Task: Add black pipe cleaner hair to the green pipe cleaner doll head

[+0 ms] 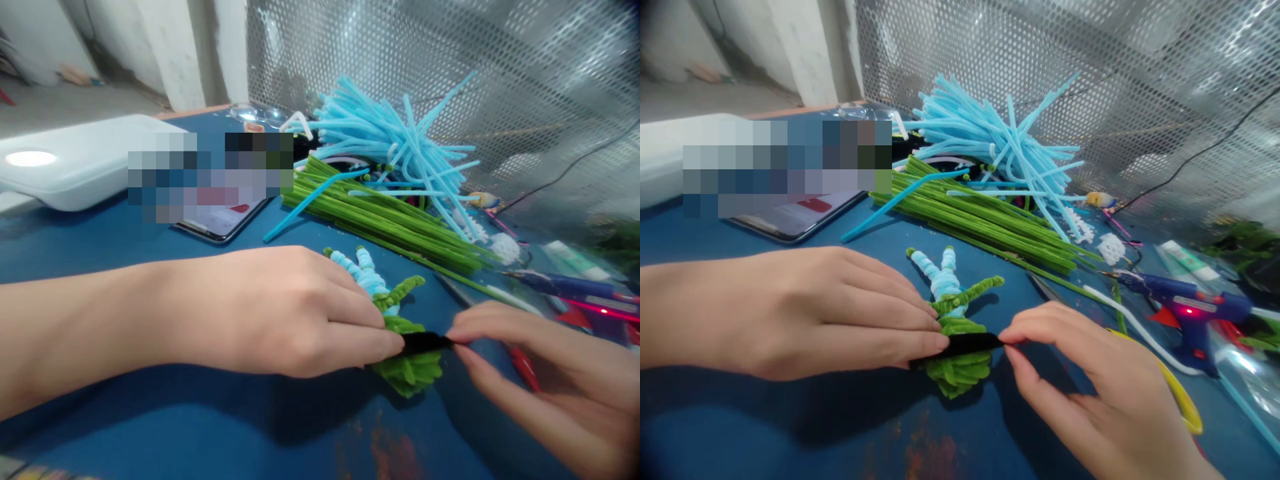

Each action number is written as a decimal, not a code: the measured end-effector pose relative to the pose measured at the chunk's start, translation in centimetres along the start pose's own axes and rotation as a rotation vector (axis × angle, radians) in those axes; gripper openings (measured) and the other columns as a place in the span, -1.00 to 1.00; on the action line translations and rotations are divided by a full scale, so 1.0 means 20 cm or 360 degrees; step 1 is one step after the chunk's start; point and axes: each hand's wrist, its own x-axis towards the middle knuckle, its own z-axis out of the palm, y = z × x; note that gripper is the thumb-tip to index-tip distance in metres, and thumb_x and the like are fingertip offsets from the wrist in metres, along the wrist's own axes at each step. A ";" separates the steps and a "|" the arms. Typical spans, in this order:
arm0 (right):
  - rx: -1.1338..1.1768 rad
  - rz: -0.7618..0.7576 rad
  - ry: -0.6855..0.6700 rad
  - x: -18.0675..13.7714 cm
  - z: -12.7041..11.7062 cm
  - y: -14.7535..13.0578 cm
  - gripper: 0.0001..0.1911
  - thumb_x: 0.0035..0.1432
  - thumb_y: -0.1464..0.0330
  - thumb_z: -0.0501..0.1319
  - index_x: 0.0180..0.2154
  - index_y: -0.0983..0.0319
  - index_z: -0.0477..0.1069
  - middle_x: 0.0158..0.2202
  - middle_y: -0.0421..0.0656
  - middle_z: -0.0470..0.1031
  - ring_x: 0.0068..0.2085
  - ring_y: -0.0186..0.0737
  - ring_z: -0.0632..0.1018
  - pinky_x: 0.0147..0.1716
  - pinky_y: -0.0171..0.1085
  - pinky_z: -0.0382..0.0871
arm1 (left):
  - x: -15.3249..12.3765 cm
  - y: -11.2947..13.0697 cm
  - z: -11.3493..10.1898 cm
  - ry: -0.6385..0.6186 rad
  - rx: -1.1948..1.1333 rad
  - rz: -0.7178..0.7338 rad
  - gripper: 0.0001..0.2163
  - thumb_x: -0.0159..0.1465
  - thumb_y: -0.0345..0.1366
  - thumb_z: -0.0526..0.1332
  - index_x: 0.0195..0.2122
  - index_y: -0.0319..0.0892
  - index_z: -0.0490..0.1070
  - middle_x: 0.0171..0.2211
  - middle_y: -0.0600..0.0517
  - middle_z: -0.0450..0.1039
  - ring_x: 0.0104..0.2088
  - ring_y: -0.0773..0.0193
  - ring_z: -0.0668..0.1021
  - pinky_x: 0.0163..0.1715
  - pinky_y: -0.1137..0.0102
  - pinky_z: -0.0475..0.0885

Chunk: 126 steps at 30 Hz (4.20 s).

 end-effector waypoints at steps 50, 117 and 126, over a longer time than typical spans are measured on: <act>0.0662 0.0676 0.0031 0.04 0.03 -0.09 -0.77 -0.03 0.56 0.26 -0.47 0.08 0.50 -0.48 -0.51 0.58 -0.45 -0.53 0.56 -0.40 -0.62 0.37 | 0.03 -0.06 0.05 0.0401 0.0341 0.0249 -0.62 0.24 -0.45 0.26 0.09 -0.33 0.34 -0.19 -0.04 0.57 -0.18 0.25 0.54 -0.13 0.36 0.50; 0.0347 -0.0269 -0.0485 0.09 -0.03 0.11 -0.48 0.18 0.52 0.14 0.17 0.13 0.24 0.11 -0.19 0.44 0.05 -0.28 0.51 0.07 -0.34 0.38 | 0.06 -0.02 0.01 -0.0043 -0.0159 -0.0253 -0.15 0.06 -0.41 0.20 0.34 -0.27 -0.26 0.31 -0.28 0.02 0.26 -0.02 0.23 0.20 0.13 0.25; 0.0369 -0.0064 -0.0313 0.05 -0.05 0.14 -0.38 0.02 0.20 0.36 0.14 0.04 0.29 -0.02 -0.27 0.56 -0.09 -0.25 0.60 -0.03 -0.37 0.45 | 0.18 -0.16 -0.01 -0.0070 -0.0386 -0.0130 -0.09 0.05 -0.20 0.33 0.32 -0.18 -0.20 0.30 -0.28 0.05 0.24 -0.03 0.26 0.18 0.15 0.27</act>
